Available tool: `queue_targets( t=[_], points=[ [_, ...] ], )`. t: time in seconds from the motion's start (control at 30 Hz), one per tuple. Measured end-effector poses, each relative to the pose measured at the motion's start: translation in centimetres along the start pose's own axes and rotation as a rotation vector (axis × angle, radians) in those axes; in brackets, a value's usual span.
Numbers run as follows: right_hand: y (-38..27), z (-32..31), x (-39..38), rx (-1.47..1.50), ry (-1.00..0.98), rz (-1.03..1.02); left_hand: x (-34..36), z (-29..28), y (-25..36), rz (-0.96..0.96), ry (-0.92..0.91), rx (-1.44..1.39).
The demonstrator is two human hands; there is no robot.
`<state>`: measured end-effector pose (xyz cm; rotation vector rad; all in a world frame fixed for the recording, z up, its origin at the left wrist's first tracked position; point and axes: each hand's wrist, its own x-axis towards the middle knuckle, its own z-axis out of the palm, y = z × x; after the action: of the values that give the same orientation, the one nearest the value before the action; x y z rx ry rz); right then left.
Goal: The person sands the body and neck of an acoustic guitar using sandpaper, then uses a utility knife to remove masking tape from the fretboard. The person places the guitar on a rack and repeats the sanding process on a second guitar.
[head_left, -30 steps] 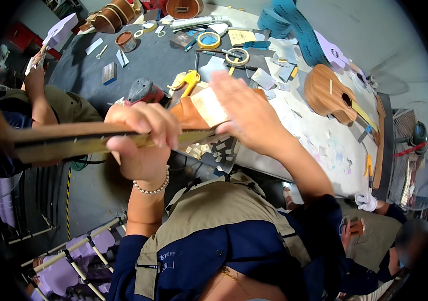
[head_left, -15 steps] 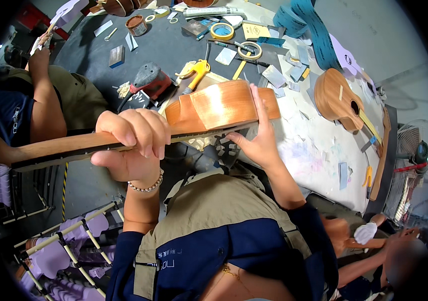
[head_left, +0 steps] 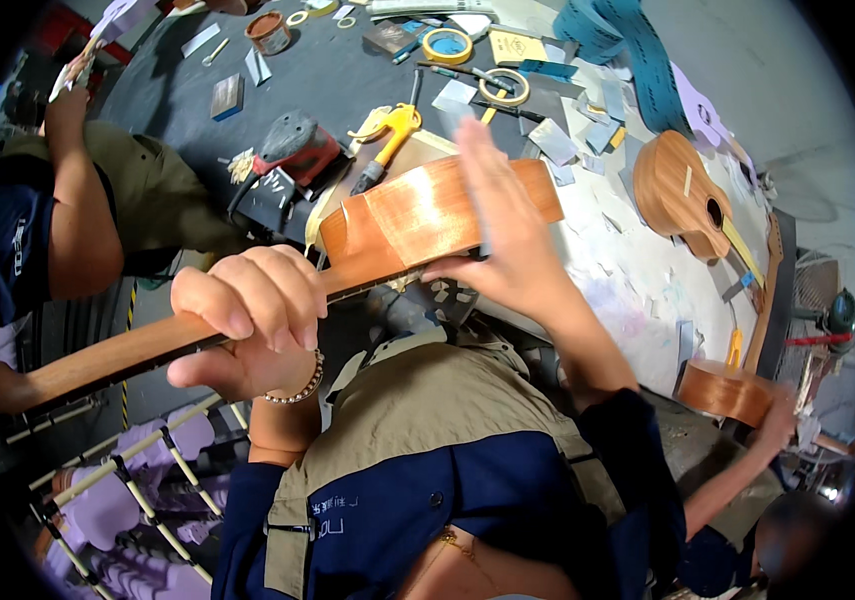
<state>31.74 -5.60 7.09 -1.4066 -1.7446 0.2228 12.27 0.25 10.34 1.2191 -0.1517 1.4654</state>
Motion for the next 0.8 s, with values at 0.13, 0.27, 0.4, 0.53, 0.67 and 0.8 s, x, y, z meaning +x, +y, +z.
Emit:
queue_targets(
  t=[0.13, 0.27, 0.4, 0.53, 0.67, 0.8],
  points=[
    [3.5, 0.5, -3.2, -0.072, -0.087, 0.168, -0.8, -1.1, 0.3, 0.044, 0.005, -0.029],
    [6.6, -0.4, -4.9, -0.505, -0.143, 0.101, -1.0, -1.8, 0.8, 0.027, -0.045, -0.019],
    [8.5, -1.7, -6.3, -0.343, -0.089, 0.188, -0.7, -1.0, 0.7, 0.025, -0.047, 0.028],
    [15.2, -3.8, -10.9, -0.312, -0.059, 0.281, 0.3, -0.3, 0.6, -0.001, 0.029, 0.013],
    [20.1, -4.1, -14.6, -0.708, -0.144, 0.406, 3.2, -0.5, -0.2, -0.105, -0.111, -0.043],
    [23.3, -4.3, -14.9, -0.65, -0.016, 0.411, 5.5, -1.5, -0.9, -0.18, -0.129, 0.086]
  ],
)
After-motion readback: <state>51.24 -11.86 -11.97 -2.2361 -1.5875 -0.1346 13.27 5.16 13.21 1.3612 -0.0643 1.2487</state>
